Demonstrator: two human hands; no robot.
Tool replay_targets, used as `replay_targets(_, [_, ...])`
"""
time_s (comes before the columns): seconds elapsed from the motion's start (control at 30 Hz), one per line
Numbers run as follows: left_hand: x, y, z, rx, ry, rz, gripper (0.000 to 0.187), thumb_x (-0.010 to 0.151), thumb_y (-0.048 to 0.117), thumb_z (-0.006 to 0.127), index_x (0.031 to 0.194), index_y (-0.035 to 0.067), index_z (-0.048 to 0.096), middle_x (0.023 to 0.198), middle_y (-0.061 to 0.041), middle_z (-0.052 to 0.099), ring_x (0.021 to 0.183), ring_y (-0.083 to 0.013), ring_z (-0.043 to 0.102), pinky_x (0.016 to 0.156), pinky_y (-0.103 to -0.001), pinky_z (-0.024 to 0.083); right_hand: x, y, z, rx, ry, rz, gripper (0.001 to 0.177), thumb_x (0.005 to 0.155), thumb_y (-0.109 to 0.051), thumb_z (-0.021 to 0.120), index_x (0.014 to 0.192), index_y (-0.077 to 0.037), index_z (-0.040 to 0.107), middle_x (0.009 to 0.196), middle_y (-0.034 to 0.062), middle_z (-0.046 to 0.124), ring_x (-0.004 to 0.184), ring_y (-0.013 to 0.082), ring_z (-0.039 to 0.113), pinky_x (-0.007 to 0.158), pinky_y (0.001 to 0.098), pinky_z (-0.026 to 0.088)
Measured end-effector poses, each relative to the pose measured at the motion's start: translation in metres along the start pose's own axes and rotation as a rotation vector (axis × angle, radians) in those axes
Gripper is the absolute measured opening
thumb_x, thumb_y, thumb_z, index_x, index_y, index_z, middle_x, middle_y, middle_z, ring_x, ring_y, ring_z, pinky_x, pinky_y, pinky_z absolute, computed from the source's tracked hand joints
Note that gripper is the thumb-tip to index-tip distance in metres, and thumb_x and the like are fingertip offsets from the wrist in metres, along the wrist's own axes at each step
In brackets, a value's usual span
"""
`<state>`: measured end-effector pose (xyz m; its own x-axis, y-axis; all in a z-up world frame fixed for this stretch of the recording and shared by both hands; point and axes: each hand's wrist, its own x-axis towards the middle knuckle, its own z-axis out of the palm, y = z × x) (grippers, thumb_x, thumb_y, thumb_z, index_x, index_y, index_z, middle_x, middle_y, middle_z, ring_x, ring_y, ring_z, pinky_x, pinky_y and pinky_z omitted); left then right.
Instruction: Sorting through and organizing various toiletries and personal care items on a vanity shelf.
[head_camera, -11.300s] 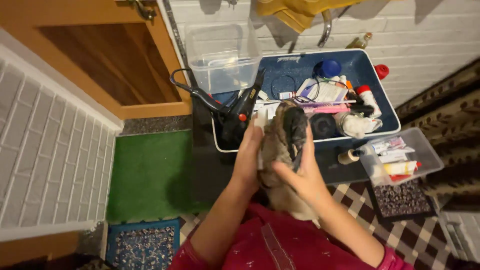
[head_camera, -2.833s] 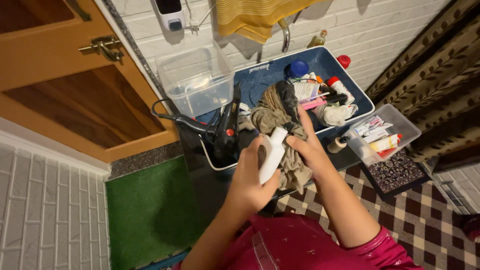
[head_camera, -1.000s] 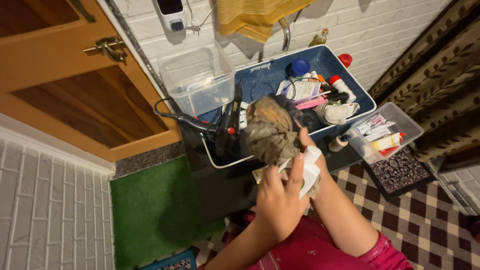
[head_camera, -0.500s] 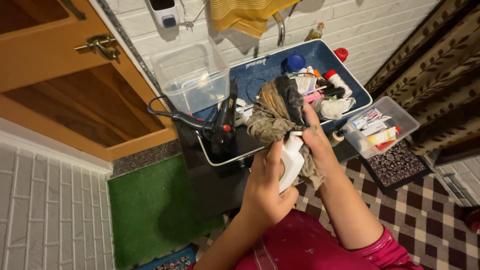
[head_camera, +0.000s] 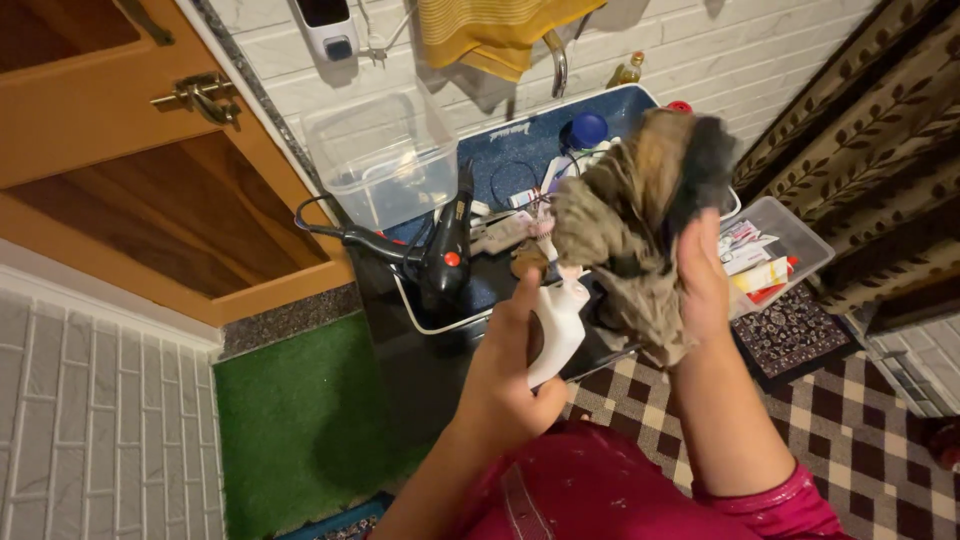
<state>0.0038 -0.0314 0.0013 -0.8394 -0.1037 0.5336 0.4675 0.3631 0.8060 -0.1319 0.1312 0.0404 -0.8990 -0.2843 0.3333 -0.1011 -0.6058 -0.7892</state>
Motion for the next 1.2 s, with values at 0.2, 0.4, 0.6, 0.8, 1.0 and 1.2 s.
replay_targets(0.2, [0.008, 0.009, -0.006, 0.114, -0.101, 0.004, 0.075, 0.077, 0.002, 0.069, 0.148, 0.004, 0.045, 0.114, -0.020, 0.060, 0.097, -0.0417, 0.066, 0.081, -0.042, 0.055, -0.013, 0.023, -0.048, -0.673, -0.352, -0.265, 0.073, 0.082, -0.032, 0.081, 0.144, -0.009, 0.049, 0.131, 0.0087, 0.054, 0.118, 0.0204, 0.052, 0.111, 0.0369, 0.041])
replay_targets(0.4, [0.020, 0.026, -0.014, -0.003, -0.361, -0.249, 0.070, 0.068, 0.000, 0.063, 0.137, 0.005, 0.052, 0.107, -0.022, 0.066, 0.095, -0.0425, 0.066, 0.079, -0.042, 0.055, -0.012, 0.022, -0.028, -0.730, -0.447, -0.421, 0.052, 0.084, -0.027, 0.077, 0.128, -0.009, 0.056, 0.131, 0.0123, 0.058, 0.125, 0.0264, 0.057, 0.116, 0.0397, 0.043])
replay_targets(0.6, [0.004, -0.001, -0.008, -0.470, -0.391, -0.525, 0.065, 0.070, -0.002, 0.059, 0.134, 0.006, 0.059, 0.104, -0.023, 0.066, 0.095, -0.0394, 0.065, 0.079, -0.037, 0.052, -0.019, 0.033, -0.025, -0.770, -0.368, -0.427, 0.050, 0.092, -0.029, 0.073, 0.132, -0.007, 0.053, 0.135, 0.0125, 0.053, 0.128, 0.0262, 0.054, 0.117, 0.0382, 0.040])
replay_targets(0.8, [0.015, 0.015, -0.012, -0.032, -0.142, -0.175, 0.081, 0.071, 0.005, 0.075, 0.145, 0.005, 0.042, 0.122, -0.017, 0.061, 0.108, -0.0303, 0.067, 0.090, -0.034, 0.053, 0.018, -0.002, -0.007, -0.084, 0.232, -0.115, 0.057, 0.094, -0.034, 0.070, 0.141, -0.007, 0.051, 0.140, 0.0041, 0.058, 0.130, 0.0164, 0.056, 0.117, 0.0309, 0.039])
replay_targets(1.0, [0.023, 0.013, -0.028, -0.076, -0.270, -0.339, 0.087, 0.066, 0.004, 0.068, 0.149, 0.006, 0.041, 0.122, -0.018, 0.065, 0.115, -0.0305, 0.066, 0.100, -0.033, 0.049, -0.002, 0.003, -0.053, -0.497, -0.042, -0.276, 0.046, 0.102, -0.029, 0.079, 0.125, -0.005, 0.046, 0.133, 0.0147, 0.060, 0.120, 0.0251, 0.058, 0.115, 0.0414, 0.051])
replay_targets(1.2, [0.043, 0.058, -0.049, -0.293, -0.525, -0.580, 0.097, 0.063, 0.009, 0.061, 0.157, 0.013, 0.037, 0.124, -0.020, 0.069, 0.110, -0.0347, 0.068, 0.094, -0.032, 0.050, -0.002, -0.010, -0.024, -0.584, -0.606, -0.461, 0.070, 0.084, -0.041, 0.089, 0.130, -0.004, 0.052, 0.127, 0.0193, 0.066, 0.118, 0.0313, 0.067, 0.107, 0.0424, 0.054])
